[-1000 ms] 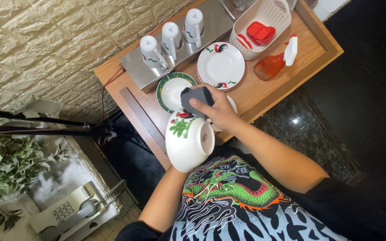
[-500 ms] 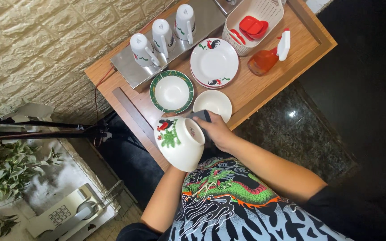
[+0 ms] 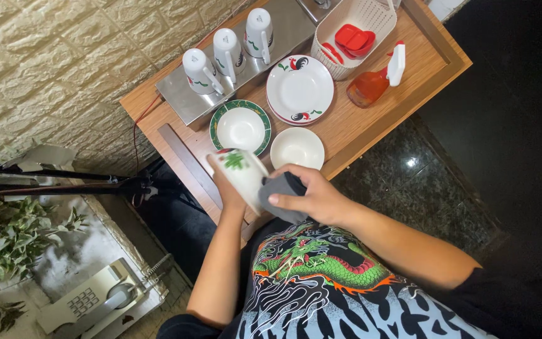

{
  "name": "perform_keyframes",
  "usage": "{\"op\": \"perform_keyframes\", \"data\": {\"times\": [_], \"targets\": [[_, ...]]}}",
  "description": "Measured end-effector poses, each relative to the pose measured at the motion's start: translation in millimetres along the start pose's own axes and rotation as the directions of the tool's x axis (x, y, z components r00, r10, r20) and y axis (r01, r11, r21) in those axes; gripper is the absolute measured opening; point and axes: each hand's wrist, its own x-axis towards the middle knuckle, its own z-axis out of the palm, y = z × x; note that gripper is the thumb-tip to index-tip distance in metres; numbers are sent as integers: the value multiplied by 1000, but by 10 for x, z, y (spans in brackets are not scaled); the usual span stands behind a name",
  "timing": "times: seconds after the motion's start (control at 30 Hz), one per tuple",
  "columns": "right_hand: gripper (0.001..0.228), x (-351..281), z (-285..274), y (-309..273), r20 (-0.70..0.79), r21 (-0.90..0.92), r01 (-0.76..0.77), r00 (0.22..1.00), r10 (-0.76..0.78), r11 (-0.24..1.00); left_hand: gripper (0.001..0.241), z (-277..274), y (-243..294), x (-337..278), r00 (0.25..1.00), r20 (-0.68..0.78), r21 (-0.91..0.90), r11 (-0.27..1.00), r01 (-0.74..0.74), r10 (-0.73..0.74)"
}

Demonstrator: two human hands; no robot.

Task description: Wiping and cleaning various ceramic bowls and plates using a cloth on a counter.

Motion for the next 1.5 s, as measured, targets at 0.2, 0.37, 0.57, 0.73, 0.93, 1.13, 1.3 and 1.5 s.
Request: {"op": "perform_keyframes", "data": {"times": [0.2, 0.37, 0.57, 0.73, 0.93, 1.13, 1.3, 1.5], "targets": [[37, 113, 76, -415, 92, -641, 592, 691, -717, 488, 68, 263, 1135, -121, 971, 197, 166, 981, 101, -133], [43, 129, 148, -251, 185, -732, 650, 477, -860, 203, 71, 534, 549, -360, 929, 363, -345, 936, 65, 69], [59, 25, 185, 121, 541, -567, 822, 421, -728, 55, 31, 477, -958, -536, 693, 699, -634, 294, 715, -176], [48, 73, 154, 285, 378, -591, 761, 556, -741, 269, 38, 413, 177, -458, 794, 590, -568, 622, 539, -150], [43, 341, 40, 252, -263, -462, 333, 833, -486, 822, 52, 397, 685, -507, 902, 431, -304, 937, 171, -24], [40, 310, 67, -343, 165, -507, 646, 723, -671, 570, 67, 381, 1020, -498, 921, 341, 87, 970, -229, 187], [40, 366, 149, -494, 443, -661, 724, 589, -675, 198, 77, 346, 1045, -508, 878, 335, 350, 820, -453, 342], [37, 815, -143, -24, 3, -355, 433, 887, -462, 829, 68, 87, 735, -510, 827, 316, 390, 732, -559, 464]]}}
